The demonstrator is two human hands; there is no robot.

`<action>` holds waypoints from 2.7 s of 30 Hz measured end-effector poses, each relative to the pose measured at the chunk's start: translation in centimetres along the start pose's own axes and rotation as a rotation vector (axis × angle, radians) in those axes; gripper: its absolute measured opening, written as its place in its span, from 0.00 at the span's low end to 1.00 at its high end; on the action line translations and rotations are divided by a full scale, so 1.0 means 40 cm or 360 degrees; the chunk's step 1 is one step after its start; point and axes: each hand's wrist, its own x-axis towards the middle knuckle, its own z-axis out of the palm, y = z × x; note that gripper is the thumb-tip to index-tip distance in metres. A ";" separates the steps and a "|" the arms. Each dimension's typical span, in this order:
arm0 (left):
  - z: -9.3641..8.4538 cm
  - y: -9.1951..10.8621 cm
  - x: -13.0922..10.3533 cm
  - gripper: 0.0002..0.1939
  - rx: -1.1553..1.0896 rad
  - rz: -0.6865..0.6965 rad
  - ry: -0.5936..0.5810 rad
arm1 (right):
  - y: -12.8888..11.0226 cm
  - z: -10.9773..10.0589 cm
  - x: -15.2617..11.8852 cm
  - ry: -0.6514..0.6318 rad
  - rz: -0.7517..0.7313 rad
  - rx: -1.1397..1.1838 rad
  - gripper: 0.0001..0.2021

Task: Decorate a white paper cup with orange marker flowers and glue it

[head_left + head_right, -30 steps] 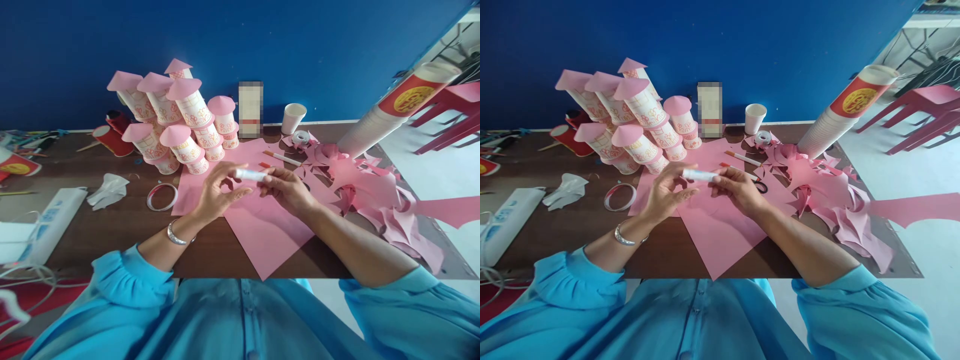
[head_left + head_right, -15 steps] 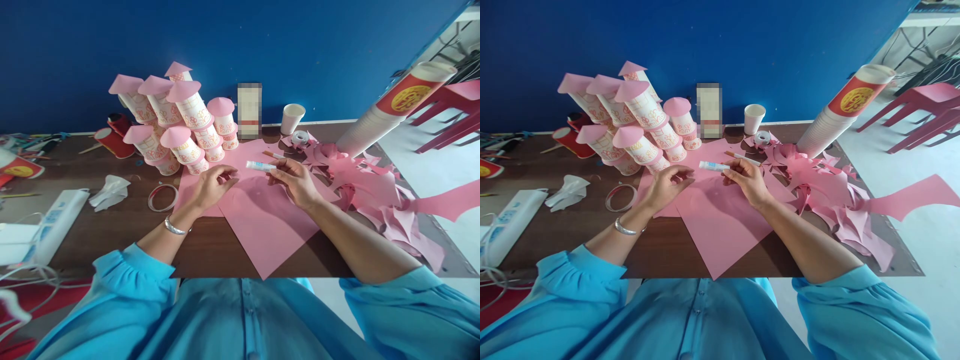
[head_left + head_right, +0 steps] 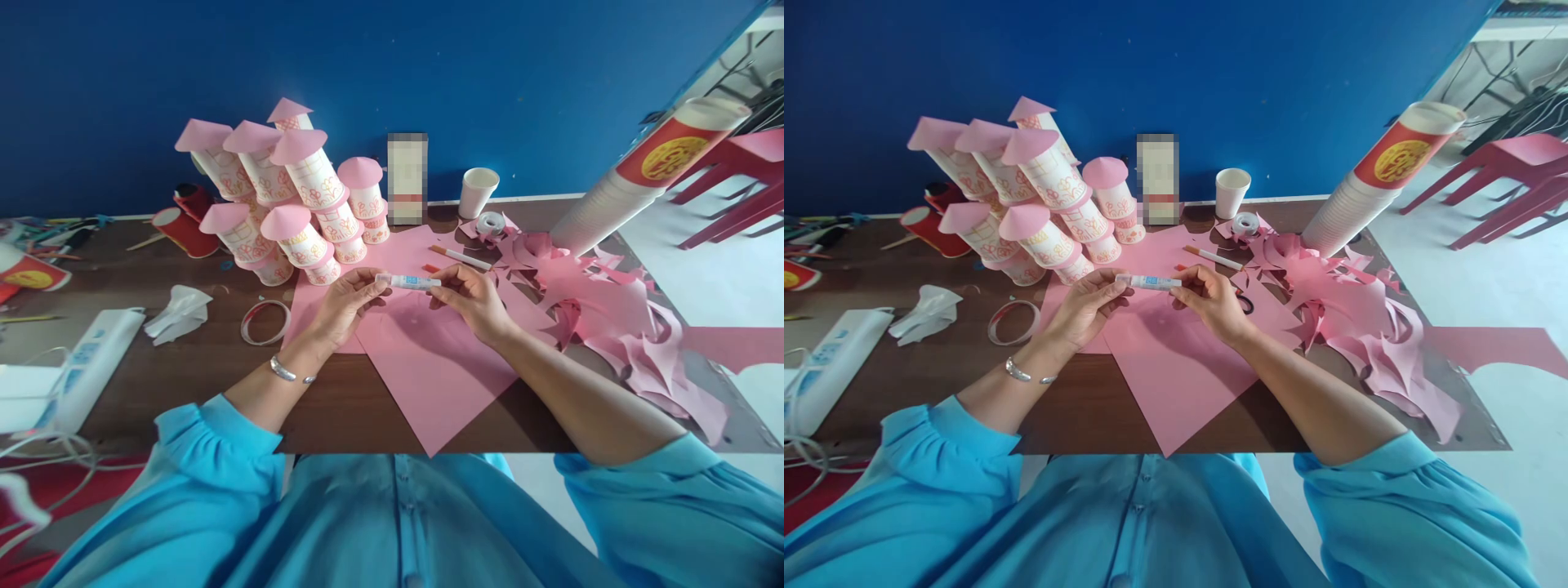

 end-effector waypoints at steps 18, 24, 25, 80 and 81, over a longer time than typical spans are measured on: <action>-0.010 -0.016 0.005 0.20 0.0326 0.0238 0.0004 | -0.018 0.015 -0.015 -0.0066 0.0084 -0.0046 0.22; -0.010 -0.009 0.004 0.21 0.0456 0.0276 -0.0042 | 0.003 0.027 -0.007 -0.0094 0.0120 0.0028 0.23; -0.011 -0.006 0.004 0.23 0.0501 0.0288 -0.0076 | 0.005 0.022 -0.003 -0.0087 0.0089 -0.0048 0.22; 0.007 0.003 -0.029 0.20 0.0665 0.0414 0.0022 | 0.007 0.022 -0.019 -0.0145 0.0028 -0.0948 0.22; 0.009 0.007 -0.034 0.20 0.0591 0.0415 0.0044 | 0.006 0.025 -0.018 -0.0170 0.0096 -0.0749 0.23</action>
